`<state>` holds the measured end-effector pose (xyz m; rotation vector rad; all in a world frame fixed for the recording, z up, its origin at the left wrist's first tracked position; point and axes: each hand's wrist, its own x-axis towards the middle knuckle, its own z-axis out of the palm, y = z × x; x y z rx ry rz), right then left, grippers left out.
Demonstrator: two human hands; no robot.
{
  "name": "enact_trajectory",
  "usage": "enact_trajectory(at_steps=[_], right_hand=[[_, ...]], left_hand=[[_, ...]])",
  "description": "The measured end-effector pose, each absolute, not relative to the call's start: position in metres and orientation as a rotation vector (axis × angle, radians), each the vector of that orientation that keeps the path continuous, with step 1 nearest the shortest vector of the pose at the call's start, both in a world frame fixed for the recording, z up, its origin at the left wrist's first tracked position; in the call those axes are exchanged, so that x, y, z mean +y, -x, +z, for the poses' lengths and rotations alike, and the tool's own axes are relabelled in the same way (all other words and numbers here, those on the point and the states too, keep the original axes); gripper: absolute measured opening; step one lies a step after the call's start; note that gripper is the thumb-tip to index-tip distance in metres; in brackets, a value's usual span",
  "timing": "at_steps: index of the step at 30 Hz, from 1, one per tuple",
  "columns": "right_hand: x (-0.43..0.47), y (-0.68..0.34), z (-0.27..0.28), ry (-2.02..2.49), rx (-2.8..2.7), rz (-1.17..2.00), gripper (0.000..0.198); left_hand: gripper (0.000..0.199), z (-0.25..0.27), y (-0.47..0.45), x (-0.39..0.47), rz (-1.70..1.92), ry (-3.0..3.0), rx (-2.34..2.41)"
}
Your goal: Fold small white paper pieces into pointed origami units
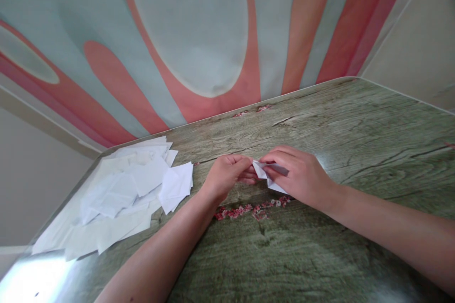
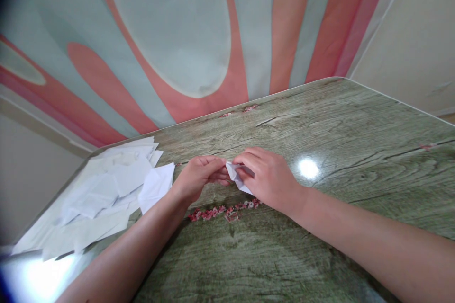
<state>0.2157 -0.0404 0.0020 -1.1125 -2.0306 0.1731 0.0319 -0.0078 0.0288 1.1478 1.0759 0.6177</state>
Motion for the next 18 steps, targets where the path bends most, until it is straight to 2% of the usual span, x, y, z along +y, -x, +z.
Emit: enact_trajectory(at_steps=[18], right_hand=[[-0.0405, -0.2163, 0.005, 1.101, -2.012, 0.137, 0.014]], left_hand=[[0.013, 0.0306, -0.0309, -0.0097, 0.609, -1.167, 1.054]])
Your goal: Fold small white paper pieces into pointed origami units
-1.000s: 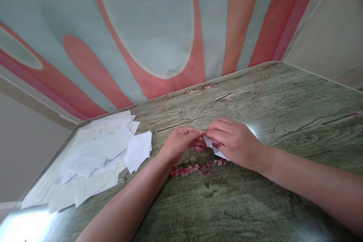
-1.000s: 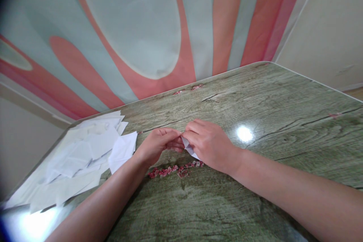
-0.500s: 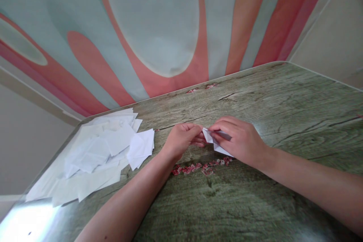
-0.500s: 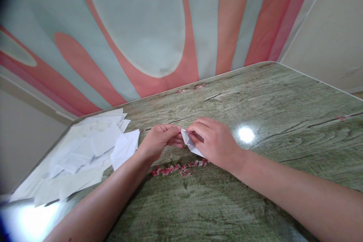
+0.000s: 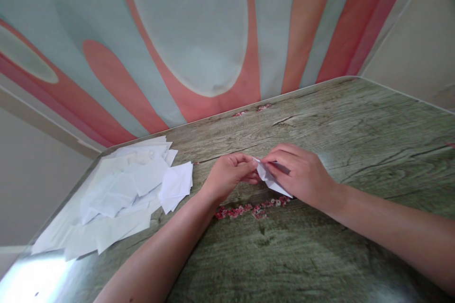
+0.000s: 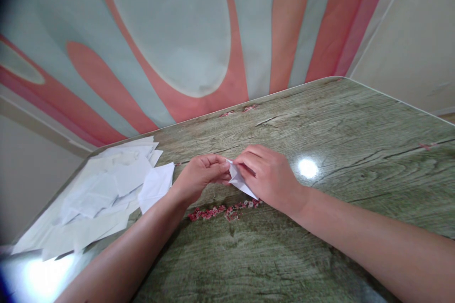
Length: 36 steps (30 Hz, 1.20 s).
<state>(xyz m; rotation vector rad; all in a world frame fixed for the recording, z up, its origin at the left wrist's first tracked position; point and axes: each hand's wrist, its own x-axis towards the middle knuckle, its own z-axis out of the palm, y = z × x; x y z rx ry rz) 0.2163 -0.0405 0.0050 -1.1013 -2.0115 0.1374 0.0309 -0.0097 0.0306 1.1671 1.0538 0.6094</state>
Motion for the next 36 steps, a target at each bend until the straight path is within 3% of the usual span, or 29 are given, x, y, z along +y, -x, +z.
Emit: enact_trajectory(at_steps=[10, 36], right_hand=[[-0.0384, -0.2178, 0.0007, 1.099, -2.013, 0.19, 0.012], [-0.0402, -0.2199, 0.0026, 1.016, -2.088, 0.166, 0.019]], left_hand=[[0.011, 0.0308, -0.0328, -0.0128, 0.599, -1.385, 1.123], [0.019, 0.0317, -0.029, -0.0098, 0.467, -1.149, 1.011]])
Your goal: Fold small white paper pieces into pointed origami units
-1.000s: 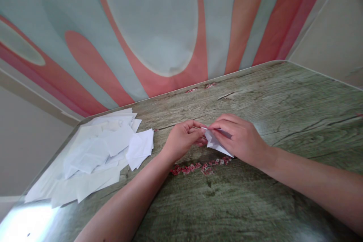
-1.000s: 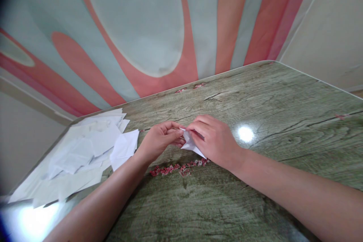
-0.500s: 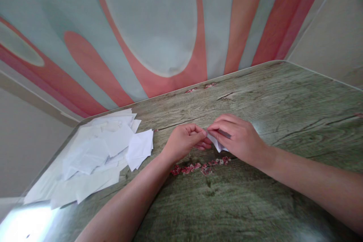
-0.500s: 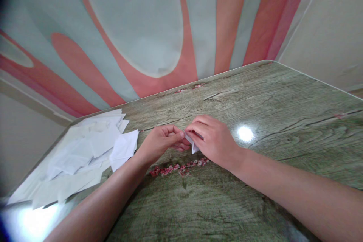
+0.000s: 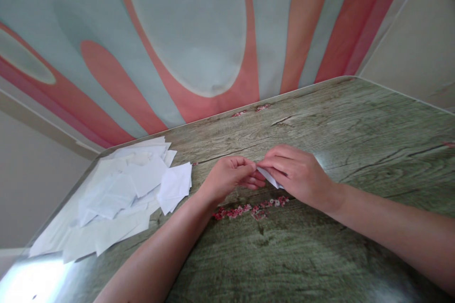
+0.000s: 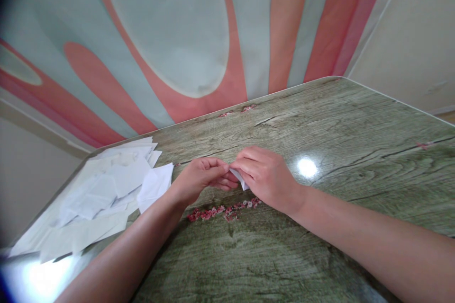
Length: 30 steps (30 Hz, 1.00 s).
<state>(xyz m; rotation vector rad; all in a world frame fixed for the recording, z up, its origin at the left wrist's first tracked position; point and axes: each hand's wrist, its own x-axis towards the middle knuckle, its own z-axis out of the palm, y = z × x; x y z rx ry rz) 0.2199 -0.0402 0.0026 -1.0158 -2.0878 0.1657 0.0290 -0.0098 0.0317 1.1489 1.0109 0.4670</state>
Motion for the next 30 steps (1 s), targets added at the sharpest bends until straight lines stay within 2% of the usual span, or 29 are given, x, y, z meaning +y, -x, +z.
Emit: enact_trajectory(at_steps=[11, 19, 30], right_hand=[[-0.0416, -0.2207, 0.0079, 0.956, -2.214, 0.129, 0.023], [-0.0415, -0.2212, 0.008, 0.989, -2.237, 0.148, 0.023], [-0.0372, -0.2173, 0.0018, 1.226, -1.963, 0.397, 0.019]], left_hand=[[0.016, 0.0274, -0.0262, -0.0067, 0.443, -1.16, 1.012], [0.023, 0.0236, -0.0221, -0.003, 0.433, -1.17, 0.958], [0.019, 0.024, -0.0263, -0.0035, 0.582, -1.253, 1.077]])
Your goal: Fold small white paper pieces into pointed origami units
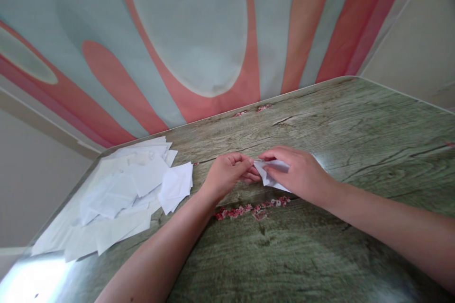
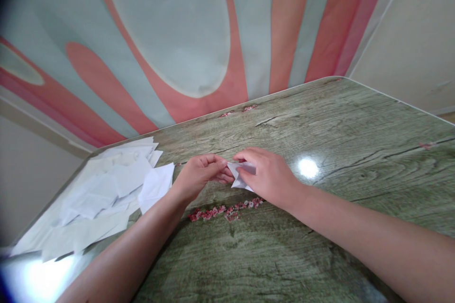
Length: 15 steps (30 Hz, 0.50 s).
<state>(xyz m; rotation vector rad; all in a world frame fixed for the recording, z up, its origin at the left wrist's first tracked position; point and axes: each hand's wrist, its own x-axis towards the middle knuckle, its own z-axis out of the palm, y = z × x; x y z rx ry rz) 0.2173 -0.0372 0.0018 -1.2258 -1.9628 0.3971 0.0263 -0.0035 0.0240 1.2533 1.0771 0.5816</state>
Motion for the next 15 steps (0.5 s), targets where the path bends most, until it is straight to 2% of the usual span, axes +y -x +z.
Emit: enact_trajectory(at_steps=[4, 15], right_hand=[[-0.0363, -0.2163, 0.0037, 1.261, -1.893, 0.458, 0.012], [-0.0384, -0.2147, 0.004, 1.177, -1.885, 0.59, 0.014]], left_hand=[[0.018, 0.0246, -0.0267, -0.0044, 0.599, -1.247, 1.081], [0.008, 0.0318, -0.0294, -0.0052, 0.636, -1.11, 1.12]])
